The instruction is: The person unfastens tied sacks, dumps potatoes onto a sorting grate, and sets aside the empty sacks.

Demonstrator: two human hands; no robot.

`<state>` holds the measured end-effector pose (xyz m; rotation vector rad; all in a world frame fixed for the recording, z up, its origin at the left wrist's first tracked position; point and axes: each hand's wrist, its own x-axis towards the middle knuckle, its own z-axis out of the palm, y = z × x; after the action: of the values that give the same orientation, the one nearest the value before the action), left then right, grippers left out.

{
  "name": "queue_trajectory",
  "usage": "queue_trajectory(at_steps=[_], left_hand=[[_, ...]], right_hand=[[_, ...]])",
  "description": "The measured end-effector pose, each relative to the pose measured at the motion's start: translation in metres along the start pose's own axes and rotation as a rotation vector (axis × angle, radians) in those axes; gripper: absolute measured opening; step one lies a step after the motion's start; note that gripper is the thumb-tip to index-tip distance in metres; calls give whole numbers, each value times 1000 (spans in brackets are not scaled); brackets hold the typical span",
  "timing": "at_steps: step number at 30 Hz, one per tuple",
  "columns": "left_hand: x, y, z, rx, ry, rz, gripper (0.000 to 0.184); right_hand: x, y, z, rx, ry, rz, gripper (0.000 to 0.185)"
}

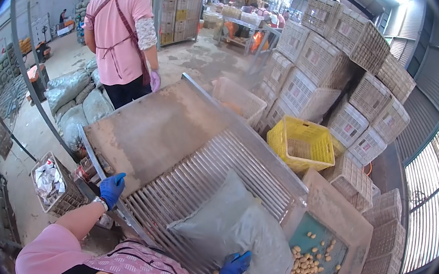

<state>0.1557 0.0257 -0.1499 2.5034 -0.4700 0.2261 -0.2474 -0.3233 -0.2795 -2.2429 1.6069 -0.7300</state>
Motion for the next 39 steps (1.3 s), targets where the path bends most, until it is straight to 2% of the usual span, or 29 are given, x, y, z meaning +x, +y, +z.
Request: queue_trajectory(at_steps=[4, 7, 10, 12, 14, 16, 19, 22, 25, 29, 30, 32, 33, 34, 35, 39], left_hand=[[1, 1, 3, 25, -31, -47, 30], [-1, 0, 4, -64, -14, 5, 32], [-1, -14, 15, -90, -68, -45, 33], [2, -15, 16, -159, -84, -85, 34], [3, -25, 22, -137, -79, -10, 36], [4, -37, 33, -190, -106, -56, 37], [5, -36, 30, -127, -115, -27, 37], [6, -31, 30, -133, -114, -20, 36], [7, -38, 38, -191, -92, -16, 36], [2, -24, 31, -155, -69, -26, 35], [6, -38, 38, -140, -70, -31, 34], [0, -14, 25, -186, -95, -114, 34], [2, -23, 28, -190, -88, -46, 34], [4, -34, 31, -28, -60, -33, 34], [4, -45, 34, -55, -63, 20, 35], [-2, -10, 2, 0, -31, -44, 33]], right_hand=[[-3, 2, 1, -49, 3, -17, 55], [1, -8, -21, 161, -71, 13, 55], [-1, -36, -34, 86, 70, -239, 49], [-3, -61, -37, -30, -53, -429, 53], [-20, -75, -24, 0, -143, -693, 54], [-10, -125, -59, 211, -438, -777, 55], [-28, -137, -32, 27, -473, -961, 48], [-33, -121, 9, 104, -313, -1025, 43], [-29, -116, 18, 131, -257, -1060, 42], [-27, -117, 20, 95, -329, -1034, 42], [-25, -121, 10, 66, -343, -1032, 43], [-22, -141, -19, 64, -390, -1003, 41], [-19, -150, -30, 83, -422, -980, 38], [-23, -146, -21, 72, -353, -1022, 38], [-30, -141, -10, 66, -277, -1058, 38], [-38, -136, 5, 54, -249, -1094, 41]])
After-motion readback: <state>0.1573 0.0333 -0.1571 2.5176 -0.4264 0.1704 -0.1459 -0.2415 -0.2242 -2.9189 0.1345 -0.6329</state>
